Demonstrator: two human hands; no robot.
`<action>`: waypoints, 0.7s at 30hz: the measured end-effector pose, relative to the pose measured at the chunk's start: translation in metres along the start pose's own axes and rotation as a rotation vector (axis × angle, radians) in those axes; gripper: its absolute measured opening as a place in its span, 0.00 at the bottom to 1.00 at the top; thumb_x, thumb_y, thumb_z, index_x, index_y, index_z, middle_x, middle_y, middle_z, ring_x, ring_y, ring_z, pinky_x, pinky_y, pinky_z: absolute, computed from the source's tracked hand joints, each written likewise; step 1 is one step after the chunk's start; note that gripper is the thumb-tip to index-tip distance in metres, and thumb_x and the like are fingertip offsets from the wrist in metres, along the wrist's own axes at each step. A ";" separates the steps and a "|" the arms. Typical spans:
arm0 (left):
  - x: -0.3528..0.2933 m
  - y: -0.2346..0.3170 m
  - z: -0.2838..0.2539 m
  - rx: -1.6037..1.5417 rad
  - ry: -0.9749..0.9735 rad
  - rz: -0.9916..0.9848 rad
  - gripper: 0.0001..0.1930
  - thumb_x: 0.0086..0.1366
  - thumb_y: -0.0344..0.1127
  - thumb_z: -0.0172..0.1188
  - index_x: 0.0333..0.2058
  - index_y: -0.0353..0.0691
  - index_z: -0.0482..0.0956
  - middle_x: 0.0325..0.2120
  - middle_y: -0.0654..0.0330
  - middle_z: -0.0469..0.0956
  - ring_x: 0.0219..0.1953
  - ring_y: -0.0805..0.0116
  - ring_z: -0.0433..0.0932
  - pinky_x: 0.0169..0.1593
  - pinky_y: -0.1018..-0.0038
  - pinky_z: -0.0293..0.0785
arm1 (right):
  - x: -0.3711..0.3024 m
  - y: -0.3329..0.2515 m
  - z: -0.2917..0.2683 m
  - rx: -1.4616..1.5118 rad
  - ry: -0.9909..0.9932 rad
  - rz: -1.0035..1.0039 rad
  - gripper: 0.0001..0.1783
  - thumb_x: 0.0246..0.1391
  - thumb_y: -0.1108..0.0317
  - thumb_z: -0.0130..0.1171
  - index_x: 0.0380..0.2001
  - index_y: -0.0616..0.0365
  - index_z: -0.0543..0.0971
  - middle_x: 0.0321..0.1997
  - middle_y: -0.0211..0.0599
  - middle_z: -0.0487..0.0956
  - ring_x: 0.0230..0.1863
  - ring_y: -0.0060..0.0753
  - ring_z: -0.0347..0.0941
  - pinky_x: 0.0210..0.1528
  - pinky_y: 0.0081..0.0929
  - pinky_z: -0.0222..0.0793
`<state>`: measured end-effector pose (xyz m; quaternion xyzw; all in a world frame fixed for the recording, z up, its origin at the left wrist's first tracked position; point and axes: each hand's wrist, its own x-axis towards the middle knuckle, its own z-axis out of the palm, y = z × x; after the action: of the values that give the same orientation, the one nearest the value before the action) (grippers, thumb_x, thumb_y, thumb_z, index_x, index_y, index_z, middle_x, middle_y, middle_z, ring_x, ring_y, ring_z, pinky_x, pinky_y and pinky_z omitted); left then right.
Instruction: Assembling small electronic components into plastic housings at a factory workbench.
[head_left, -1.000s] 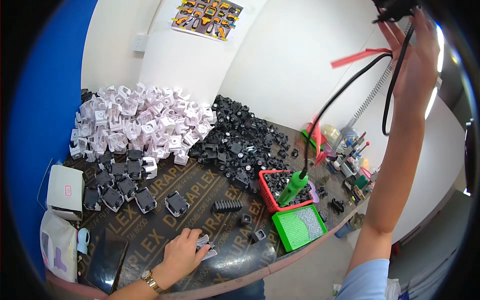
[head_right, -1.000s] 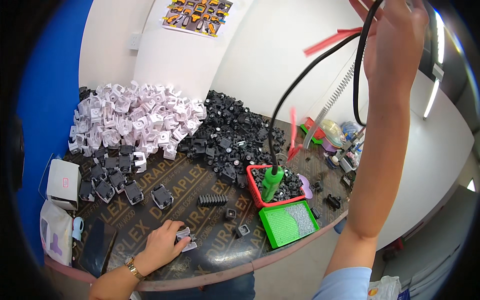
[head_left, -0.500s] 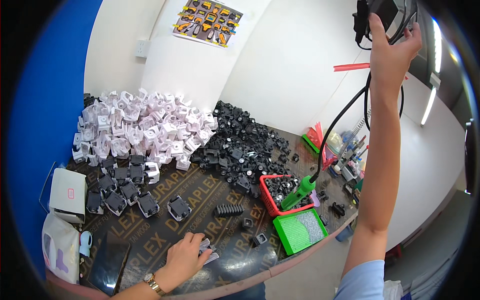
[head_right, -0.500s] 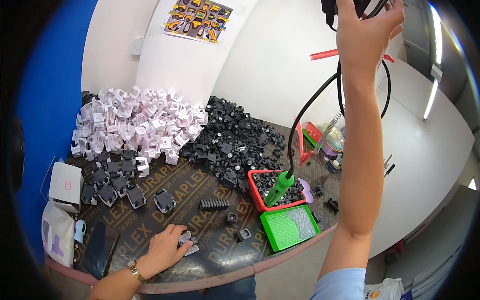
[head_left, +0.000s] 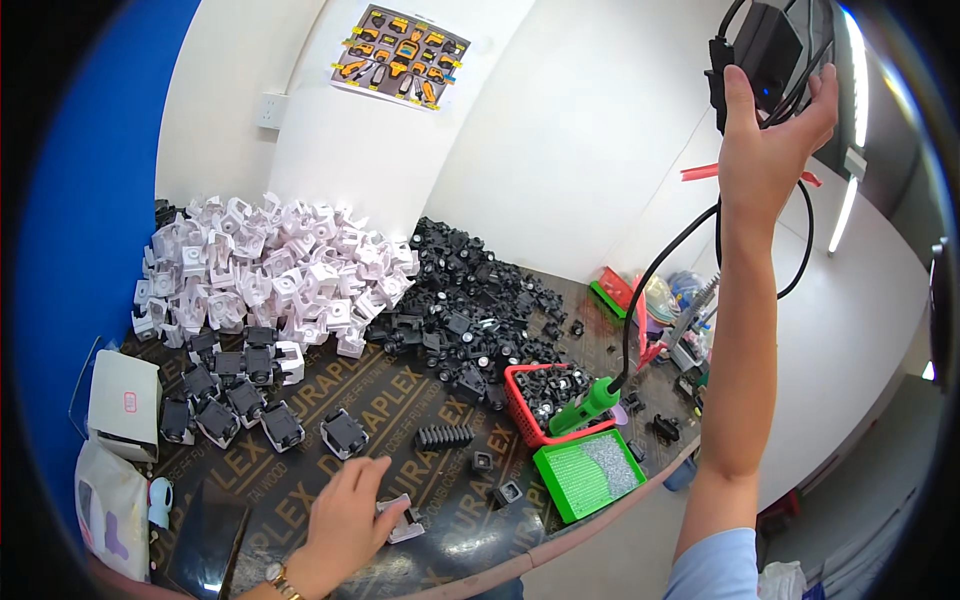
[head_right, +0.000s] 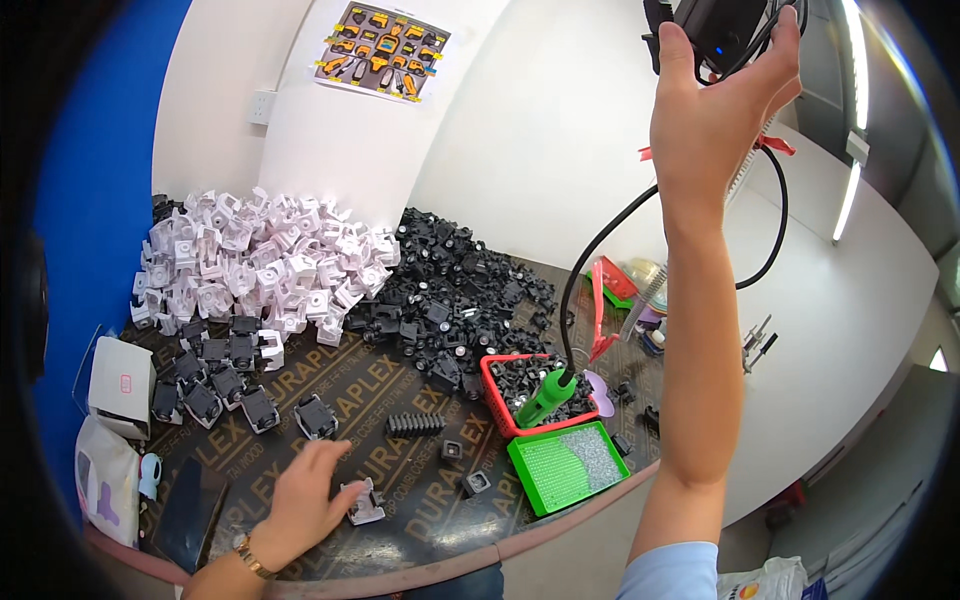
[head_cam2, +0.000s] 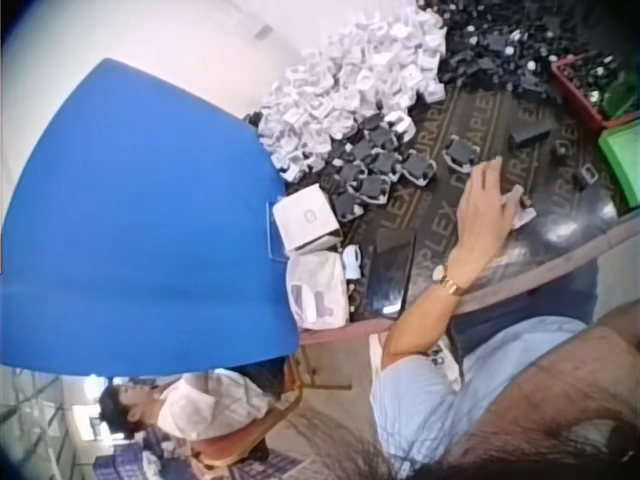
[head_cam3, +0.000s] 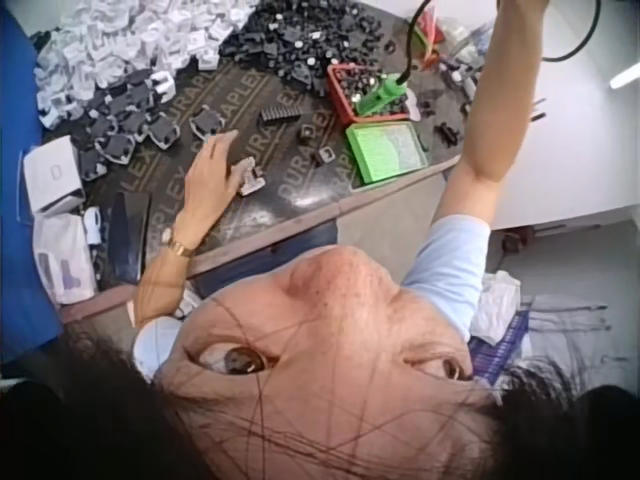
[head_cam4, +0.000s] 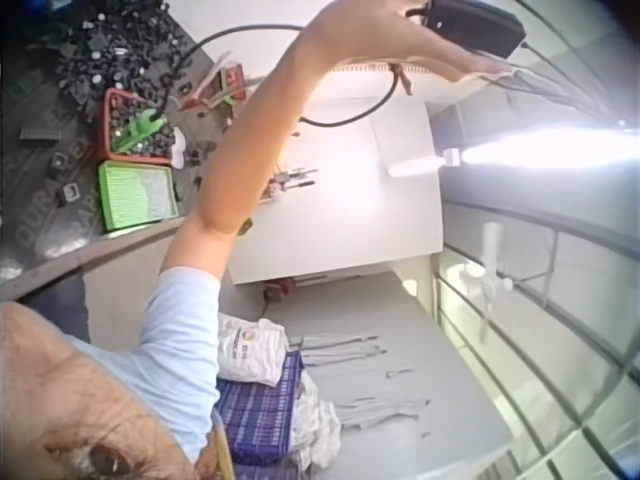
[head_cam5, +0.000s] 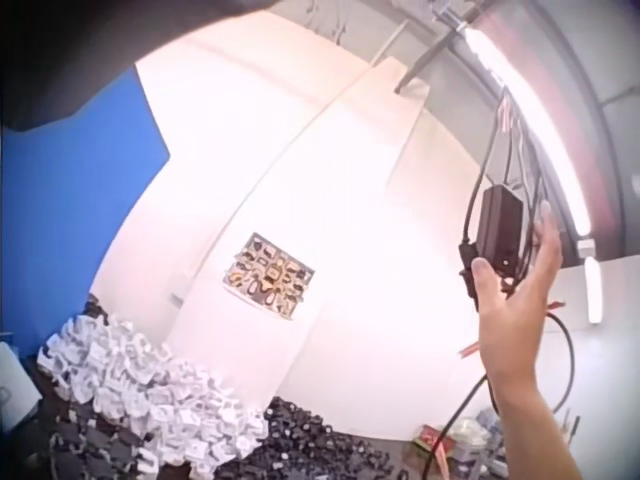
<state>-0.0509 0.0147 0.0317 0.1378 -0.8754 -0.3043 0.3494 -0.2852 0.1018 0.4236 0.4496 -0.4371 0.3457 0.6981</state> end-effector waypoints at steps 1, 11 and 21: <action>0.003 0.004 -0.010 -0.002 0.002 0.004 0.26 0.60 0.41 0.67 0.53 0.35 0.72 0.45 0.52 0.74 0.43 0.48 0.78 0.43 0.59 0.76 | 0.000 0.000 -0.001 -0.012 0.016 -0.018 0.48 0.55 0.52 0.69 0.69 0.60 0.55 0.69 0.52 0.53 0.69 0.46 0.57 0.67 0.35 0.59; -0.016 0.025 -0.076 0.071 0.711 0.627 0.20 0.61 0.38 0.64 0.47 0.35 0.73 0.44 0.50 0.72 0.43 0.56 0.71 0.50 0.64 0.68 | -0.022 0.016 -0.008 -0.007 -0.050 -0.262 0.26 0.57 0.62 0.67 0.55 0.60 0.71 0.64 0.49 0.58 0.61 0.39 0.66 0.56 0.29 0.72; -0.026 0.051 -0.071 0.010 1.095 0.927 0.15 0.62 0.35 0.62 0.44 0.34 0.73 0.44 0.51 0.70 0.46 0.55 0.69 0.53 0.61 0.64 | -0.021 -0.018 -0.011 -0.149 -0.051 -0.314 0.27 0.49 0.79 0.62 0.55 0.64 0.73 0.47 0.48 0.65 0.49 0.49 0.66 0.54 0.38 0.62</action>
<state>0.0155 0.0350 0.0908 -0.1136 -0.5443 -0.0079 0.8311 -0.2741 0.1039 0.3959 0.4679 -0.4035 0.1877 0.7636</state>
